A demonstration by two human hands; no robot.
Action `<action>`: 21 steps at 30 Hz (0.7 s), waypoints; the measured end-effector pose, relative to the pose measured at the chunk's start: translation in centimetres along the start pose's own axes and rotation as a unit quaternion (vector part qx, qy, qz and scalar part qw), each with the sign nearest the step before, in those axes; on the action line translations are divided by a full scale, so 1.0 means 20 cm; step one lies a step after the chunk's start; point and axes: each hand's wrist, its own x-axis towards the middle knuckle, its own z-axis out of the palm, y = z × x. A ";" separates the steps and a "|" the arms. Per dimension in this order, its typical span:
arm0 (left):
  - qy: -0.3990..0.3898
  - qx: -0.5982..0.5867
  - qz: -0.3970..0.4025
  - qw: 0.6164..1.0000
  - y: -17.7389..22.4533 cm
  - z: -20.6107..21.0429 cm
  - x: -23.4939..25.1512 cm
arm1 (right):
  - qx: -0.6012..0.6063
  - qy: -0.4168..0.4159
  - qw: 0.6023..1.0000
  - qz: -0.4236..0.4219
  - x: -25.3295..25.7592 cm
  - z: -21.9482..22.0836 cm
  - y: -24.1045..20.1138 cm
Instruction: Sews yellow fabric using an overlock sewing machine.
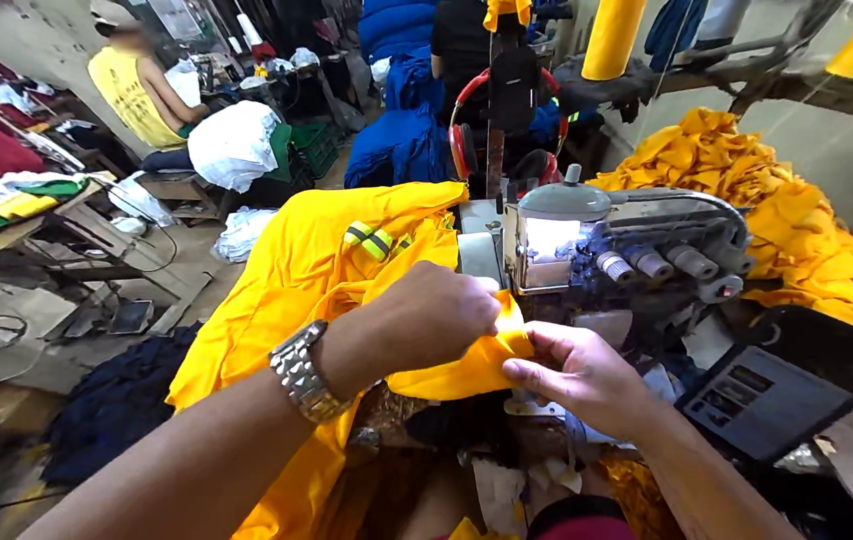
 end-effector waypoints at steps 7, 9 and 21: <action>-0.083 -0.097 0.071 0.989 0.13 -0.08 0.17 | -0.001 -0.003 0.999 0.041 -0.12 0.04 0.03; -0.165 -0.122 0.072 0.976 0.18 -0.10 0.21 | 0.001 -0.003 1.000 0.022 -0.12 0.05 0.03; -0.291 0.051 -0.017 0.955 0.12 -0.34 0.30 | 0.021 0.102 0.989 -0.101 0.01 -0.05 -0.02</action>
